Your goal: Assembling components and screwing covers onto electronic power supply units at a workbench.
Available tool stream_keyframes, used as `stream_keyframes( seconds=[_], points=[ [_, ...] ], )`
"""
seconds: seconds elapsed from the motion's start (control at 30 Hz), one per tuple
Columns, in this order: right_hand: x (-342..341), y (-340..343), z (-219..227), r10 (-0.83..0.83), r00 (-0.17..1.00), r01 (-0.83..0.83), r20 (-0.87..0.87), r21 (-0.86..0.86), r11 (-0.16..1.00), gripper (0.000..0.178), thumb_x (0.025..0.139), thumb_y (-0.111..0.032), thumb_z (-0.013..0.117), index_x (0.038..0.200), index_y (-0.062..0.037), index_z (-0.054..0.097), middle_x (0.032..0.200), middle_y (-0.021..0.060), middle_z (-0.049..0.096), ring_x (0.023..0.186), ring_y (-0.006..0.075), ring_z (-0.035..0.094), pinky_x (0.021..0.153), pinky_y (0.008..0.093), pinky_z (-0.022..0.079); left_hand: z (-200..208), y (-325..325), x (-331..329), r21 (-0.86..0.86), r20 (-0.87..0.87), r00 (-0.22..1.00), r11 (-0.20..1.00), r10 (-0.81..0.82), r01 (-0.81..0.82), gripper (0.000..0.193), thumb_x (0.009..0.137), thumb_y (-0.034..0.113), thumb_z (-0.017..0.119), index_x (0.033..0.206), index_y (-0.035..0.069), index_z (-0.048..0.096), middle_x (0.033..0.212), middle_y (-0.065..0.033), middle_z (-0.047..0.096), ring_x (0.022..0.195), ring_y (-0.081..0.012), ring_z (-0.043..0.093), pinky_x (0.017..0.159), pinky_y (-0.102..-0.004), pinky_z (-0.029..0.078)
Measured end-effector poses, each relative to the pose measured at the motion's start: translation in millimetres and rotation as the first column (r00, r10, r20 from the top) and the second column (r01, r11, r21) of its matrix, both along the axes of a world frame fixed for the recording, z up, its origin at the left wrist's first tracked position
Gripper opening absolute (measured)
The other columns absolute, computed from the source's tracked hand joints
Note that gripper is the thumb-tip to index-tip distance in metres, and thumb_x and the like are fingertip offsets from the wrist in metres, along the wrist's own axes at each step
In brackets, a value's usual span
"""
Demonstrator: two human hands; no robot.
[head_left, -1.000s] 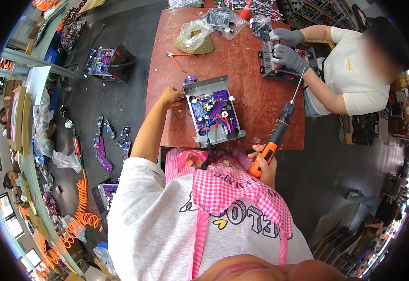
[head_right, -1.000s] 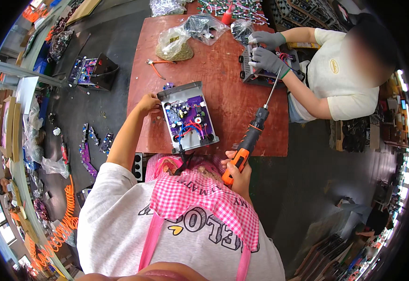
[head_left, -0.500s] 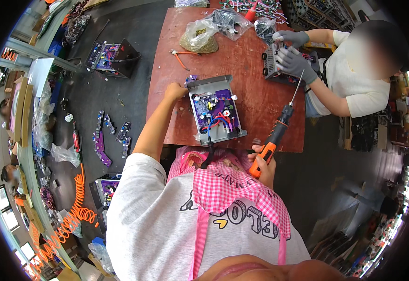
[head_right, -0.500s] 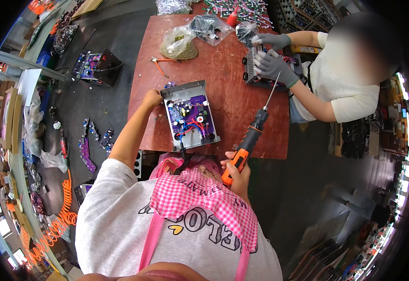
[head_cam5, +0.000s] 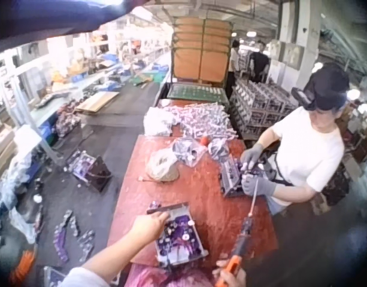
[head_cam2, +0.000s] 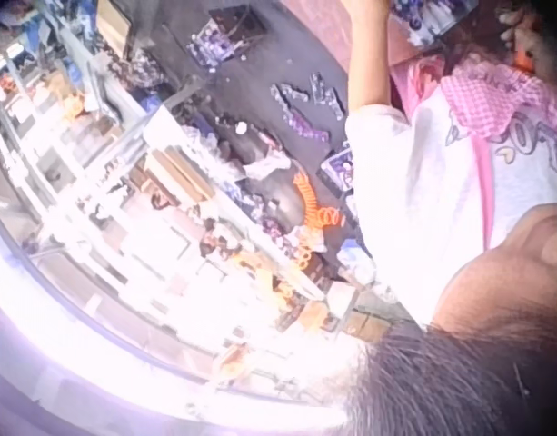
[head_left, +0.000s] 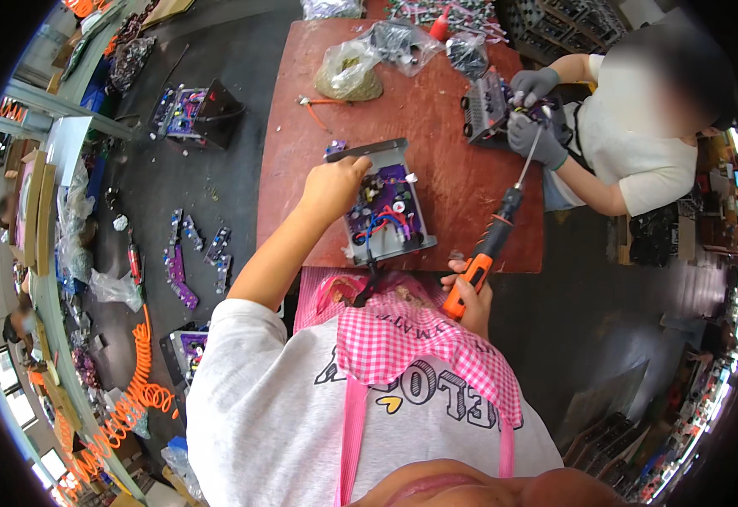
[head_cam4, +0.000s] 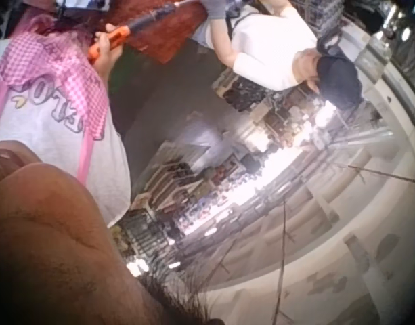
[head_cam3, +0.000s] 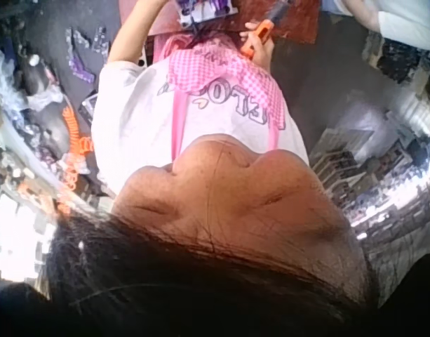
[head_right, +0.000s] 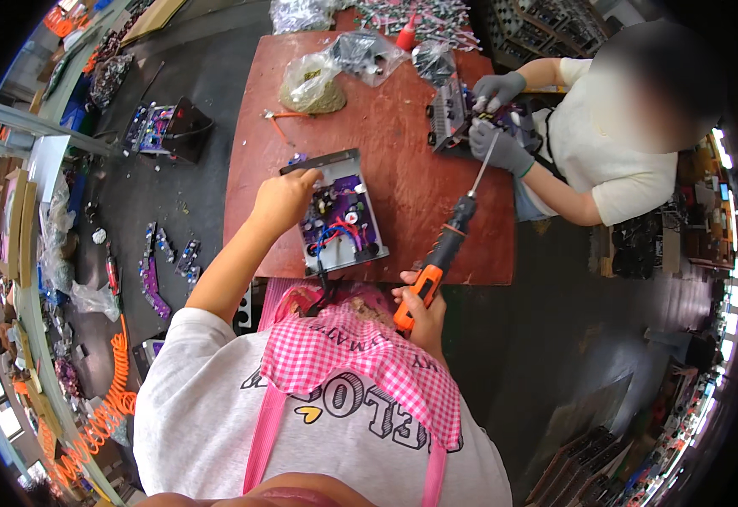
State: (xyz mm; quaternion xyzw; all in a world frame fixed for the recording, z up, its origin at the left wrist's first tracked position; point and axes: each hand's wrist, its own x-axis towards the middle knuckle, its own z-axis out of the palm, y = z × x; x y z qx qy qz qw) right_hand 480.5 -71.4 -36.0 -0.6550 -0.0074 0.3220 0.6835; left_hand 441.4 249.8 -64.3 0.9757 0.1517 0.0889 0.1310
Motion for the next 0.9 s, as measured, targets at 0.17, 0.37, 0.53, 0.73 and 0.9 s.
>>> stream_keyframes(
  seconds=[0.17, 0.37, 0.53, 0.73, 0.9],
  points=[
    [-1, 1, 0, 0.037, 0.999, -0.036, -0.02, 0.052, 0.998, 0.037, 0.087, -0.008, 0.064, 0.121, 0.0024, 0.055, 0.114, 0.0116, 0.061, 0.094, 0.0198, 0.064, 0.084, 0.0334, 0.051, -3, 1, 13, 0.062, -0.218, 0.974, 0.997, 0.064, -0.051, 0.022, 0.083, 0.007, 0.059, 0.105, 0.01, 0.058, 0.093, -0.0134, 0.069, 0.083, -0.034, 0.071, 0.065, -0.0449, 0.057],
    [-5, -9, -6, 0.07, 0.997, -0.067, -0.021, 0.102, 0.993, 0.039, 0.088, -0.008, 0.064, 0.124, 0.0013, 0.055, 0.117, 0.0109, 0.059, 0.097, 0.02, 0.063, 0.086, 0.0337, 0.05, -5, 8, -1, 0.053, -0.159, 0.986, 0.998, 0.046, -0.038, 0.021, 0.084, 0.009, 0.058, 0.104, 0.013, 0.061, 0.094, -0.014, 0.068, 0.079, -0.0361, 0.07, 0.064, -0.0461, 0.056],
    [-1, -12, -12, 0.005, 1.0, -0.004, -0.007, 0.111, 0.994, 0.041, 0.088, -0.009, 0.063, 0.126, 0.0007, 0.052, 0.116, 0.0098, 0.061, 0.093, 0.0179, 0.064, 0.081, 0.0322, 0.052, -19, 9, -36, -0.072, 0.101, 0.987, 0.99, 0.125, -0.118, 0.017, 0.082, 0.009, 0.061, 0.099, 0.012, 0.062, 0.092, -0.0113, 0.064, 0.074, -0.0338, 0.068, 0.063, -0.0442, 0.055],
    [5, -10, -10, -0.018, 1.0, 0.017, 0.011, 0.093, 0.995, 0.038, 0.09, -0.01, 0.061, 0.124, 0.0013, 0.052, 0.118, 0.0099, 0.061, 0.092, 0.0172, 0.064, 0.084, 0.0324, 0.051, -65, -3, -87, -0.454, 0.207, 0.965, 0.889, 0.16, -0.05, 0.014, 0.085, 0.008, 0.061, 0.098, 0.003, 0.064, 0.097, -0.0103, 0.065, 0.068, -0.0195, 0.065, 0.061, -0.031, 0.052],
    [2, -5, -7, 0.043, 0.999, -0.043, -0.017, 0.016, 0.999, 0.042, 0.09, -0.01, 0.061, 0.128, 0.0026, 0.051, 0.119, 0.0098, 0.061, 0.093, 0.0176, 0.063, 0.085, 0.0323, 0.05, -112, 19, -92, -0.844, -0.164, 0.733, -0.479, 0.66, 0.242, 0.026, 0.095, 0.033, 0.061, 0.086, 0.008, 0.06, 0.1, -0.0065, 0.065, 0.078, -0.0172, 0.063, 0.066, -0.0314, 0.052]
  ],
)
